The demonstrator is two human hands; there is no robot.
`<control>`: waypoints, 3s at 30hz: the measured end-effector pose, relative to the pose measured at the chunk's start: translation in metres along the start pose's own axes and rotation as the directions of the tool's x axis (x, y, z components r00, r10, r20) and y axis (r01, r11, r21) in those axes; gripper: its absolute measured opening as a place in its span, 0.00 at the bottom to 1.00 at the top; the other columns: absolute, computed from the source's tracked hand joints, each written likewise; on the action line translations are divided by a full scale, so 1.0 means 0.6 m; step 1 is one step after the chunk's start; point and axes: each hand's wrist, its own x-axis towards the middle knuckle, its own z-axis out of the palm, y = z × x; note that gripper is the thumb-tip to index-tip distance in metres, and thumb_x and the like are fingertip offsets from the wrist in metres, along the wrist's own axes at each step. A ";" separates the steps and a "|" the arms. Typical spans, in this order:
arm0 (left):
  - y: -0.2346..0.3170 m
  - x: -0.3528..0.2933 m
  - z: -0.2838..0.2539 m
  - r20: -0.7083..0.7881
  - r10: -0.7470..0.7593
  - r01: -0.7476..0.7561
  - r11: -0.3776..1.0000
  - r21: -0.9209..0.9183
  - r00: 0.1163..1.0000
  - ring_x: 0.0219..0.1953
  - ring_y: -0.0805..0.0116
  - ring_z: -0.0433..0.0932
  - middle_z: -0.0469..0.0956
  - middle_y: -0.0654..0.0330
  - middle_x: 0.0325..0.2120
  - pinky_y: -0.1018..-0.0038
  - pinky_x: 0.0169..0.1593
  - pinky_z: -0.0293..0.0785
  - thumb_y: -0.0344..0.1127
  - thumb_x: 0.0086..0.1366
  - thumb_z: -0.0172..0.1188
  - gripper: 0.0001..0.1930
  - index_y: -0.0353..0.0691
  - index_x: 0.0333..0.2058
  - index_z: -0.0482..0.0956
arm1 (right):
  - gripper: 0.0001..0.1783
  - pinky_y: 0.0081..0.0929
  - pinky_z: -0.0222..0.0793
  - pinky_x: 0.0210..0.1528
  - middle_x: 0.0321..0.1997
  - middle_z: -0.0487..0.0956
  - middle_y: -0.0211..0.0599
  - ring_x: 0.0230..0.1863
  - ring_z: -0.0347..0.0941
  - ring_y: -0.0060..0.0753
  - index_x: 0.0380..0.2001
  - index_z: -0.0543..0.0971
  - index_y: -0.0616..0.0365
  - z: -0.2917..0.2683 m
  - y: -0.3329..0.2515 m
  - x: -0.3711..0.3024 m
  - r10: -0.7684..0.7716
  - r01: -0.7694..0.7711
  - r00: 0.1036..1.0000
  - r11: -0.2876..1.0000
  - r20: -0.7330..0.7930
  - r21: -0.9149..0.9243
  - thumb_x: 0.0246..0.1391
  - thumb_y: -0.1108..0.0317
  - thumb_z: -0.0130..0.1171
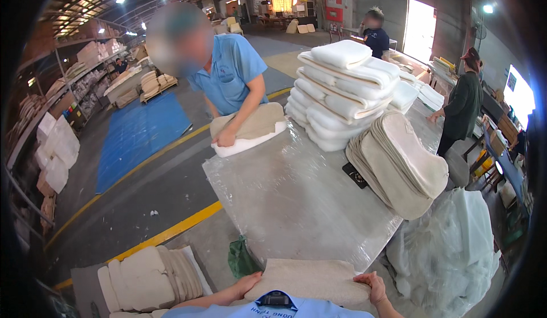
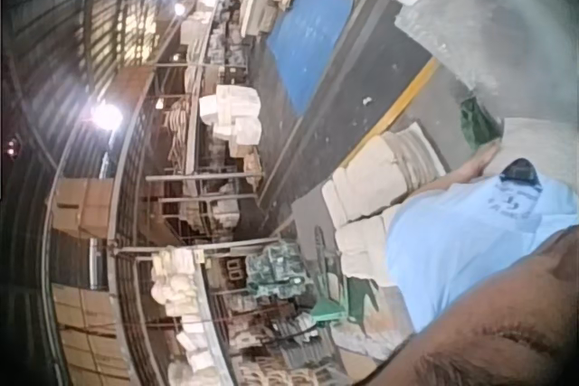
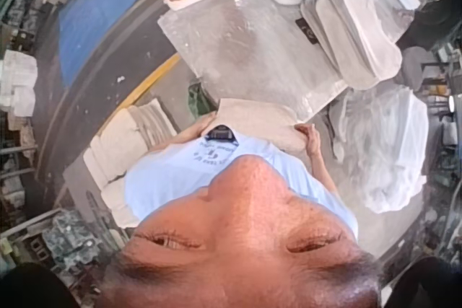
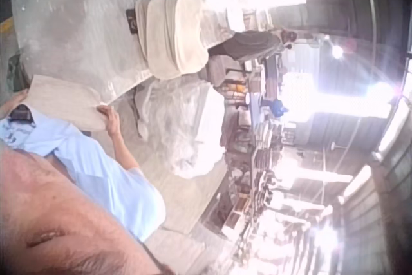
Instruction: The person folds beige cushion covers and stacks them on a table. The person repeatedly picks up a cushion cover, folds it, and places it on a growing stack. Other workers are visible in the background performing similar tasks.
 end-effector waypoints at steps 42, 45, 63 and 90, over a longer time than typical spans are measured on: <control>0.045 -0.016 -0.001 0.017 -0.228 0.226 0.971 0.077 0.974 0.54 0.61 0.82 0.77 0.54 0.57 0.59 0.52 0.84 0.51 0.75 0.59 0.29 0.37 0.65 0.70 | 0.18 0.31 0.73 0.47 0.40 0.85 0.36 0.42 0.79 0.31 0.48 0.85 0.65 0.013 -0.013 -0.006 0.374 -0.396 0.892 0.918 -0.253 -0.039 0.64 0.61 0.65; 0.037 -0.002 0.000 -0.033 -0.179 0.181 0.981 0.076 0.983 0.53 0.62 0.83 0.78 0.55 0.58 0.60 0.50 0.84 0.48 0.75 0.58 0.28 0.35 0.65 0.71 | 0.18 0.33 0.73 0.47 0.40 0.85 0.37 0.42 0.79 0.33 0.47 0.85 0.64 0.014 -0.012 -0.003 0.351 -0.389 0.893 0.917 -0.282 -0.089 0.62 0.60 0.65; 0.057 0.012 0.016 -0.046 -0.203 0.201 0.978 -0.056 0.978 0.44 0.60 0.86 0.86 0.54 0.44 0.64 0.49 0.82 0.43 0.77 0.55 0.20 0.33 0.55 0.82 | 0.19 0.36 0.77 0.46 0.43 0.85 0.39 0.43 0.81 0.35 0.49 0.84 0.63 0.013 0.005 -0.013 0.310 -0.324 0.873 0.946 -0.377 0.028 0.63 0.60 0.66; 0.032 0.002 -0.015 -0.112 -0.003 -0.004 0.998 -0.066 0.994 0.46 0.52 0.84 0.85 0.48 0.45 0.59 0.52 0.79 0.48 0.77 0.52 0.22 0.35 0.53 0.83 | 0.24 0.42 0.75 0.53 0.53 0.84 0.40 0.51 0.80 0.39 0.56 0.81 0.58 -0.032 0.067 0.000 0.361 -0.295 0.885 0.923 -0.293 0.246 0.65 0.53 0.60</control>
